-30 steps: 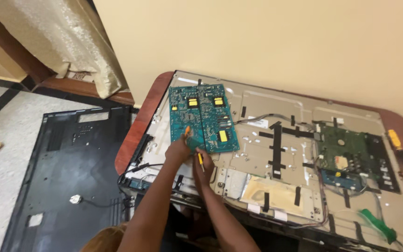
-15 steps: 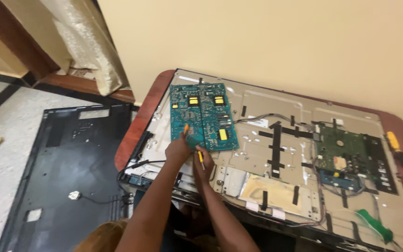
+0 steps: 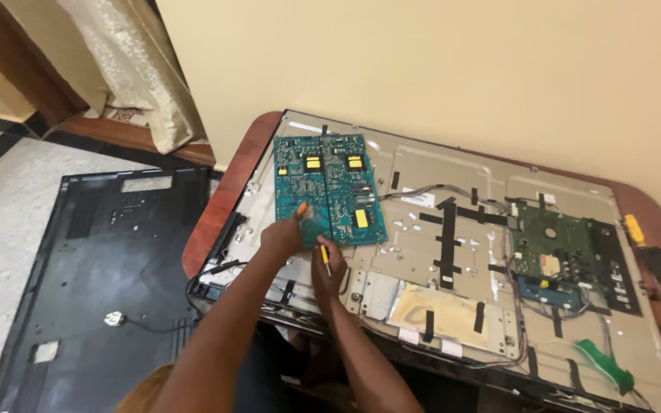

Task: The person cleans a green circuit board using a toothbrush and a screwdriver. They scrub the surface of the board and use the screwdriver to scrape or pick at specific areas while the board rests on a disassembled appliance chassis.

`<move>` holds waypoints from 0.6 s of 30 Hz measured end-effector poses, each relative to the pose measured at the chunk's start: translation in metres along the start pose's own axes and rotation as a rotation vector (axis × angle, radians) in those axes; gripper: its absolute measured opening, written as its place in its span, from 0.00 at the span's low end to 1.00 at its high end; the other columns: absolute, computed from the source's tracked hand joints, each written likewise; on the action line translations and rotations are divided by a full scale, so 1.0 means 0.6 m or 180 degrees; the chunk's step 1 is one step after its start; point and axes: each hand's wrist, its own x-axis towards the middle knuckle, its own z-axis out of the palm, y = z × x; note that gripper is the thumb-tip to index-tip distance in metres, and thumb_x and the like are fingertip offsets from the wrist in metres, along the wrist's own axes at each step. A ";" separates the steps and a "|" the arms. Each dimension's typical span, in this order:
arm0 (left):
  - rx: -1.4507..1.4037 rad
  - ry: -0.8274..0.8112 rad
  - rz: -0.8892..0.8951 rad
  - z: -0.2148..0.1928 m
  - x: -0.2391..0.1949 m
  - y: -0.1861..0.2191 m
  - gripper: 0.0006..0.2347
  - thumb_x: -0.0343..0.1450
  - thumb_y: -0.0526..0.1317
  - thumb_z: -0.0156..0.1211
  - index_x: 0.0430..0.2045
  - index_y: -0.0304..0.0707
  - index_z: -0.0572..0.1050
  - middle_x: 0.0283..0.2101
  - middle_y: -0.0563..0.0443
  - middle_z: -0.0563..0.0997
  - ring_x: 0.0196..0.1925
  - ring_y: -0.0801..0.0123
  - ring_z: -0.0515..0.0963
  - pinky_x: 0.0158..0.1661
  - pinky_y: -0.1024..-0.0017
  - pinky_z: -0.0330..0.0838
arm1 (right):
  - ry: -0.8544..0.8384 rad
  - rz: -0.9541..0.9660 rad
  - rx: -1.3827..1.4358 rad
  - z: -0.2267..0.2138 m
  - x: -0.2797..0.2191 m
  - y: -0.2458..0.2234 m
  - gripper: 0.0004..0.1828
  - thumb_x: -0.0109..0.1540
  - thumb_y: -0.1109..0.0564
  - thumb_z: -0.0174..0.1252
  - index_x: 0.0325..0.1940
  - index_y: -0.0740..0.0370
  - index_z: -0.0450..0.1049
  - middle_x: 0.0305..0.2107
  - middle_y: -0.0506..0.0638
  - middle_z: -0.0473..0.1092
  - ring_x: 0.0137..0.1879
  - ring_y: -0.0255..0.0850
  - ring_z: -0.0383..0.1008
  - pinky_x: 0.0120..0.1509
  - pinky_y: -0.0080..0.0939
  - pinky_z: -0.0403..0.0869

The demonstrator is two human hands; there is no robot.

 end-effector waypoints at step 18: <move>0.0312 0.0247 0.0166 0.004 -0.003 0.012 0.15 0.73 0.40 0.51 0.53 0.39 0.76 0.44 0.41 0.85 0.45 0.51 0.86 0.42 0.57 0.81 | -0.0236 -0.0198 0.0283 -0.011 0.001 -0.011 0.15 0.65 0.56 0.58 0.54 0.65 0.77 0.39 0.53 0.77 0.44 0.37 0.75 0.49 0.38 0.73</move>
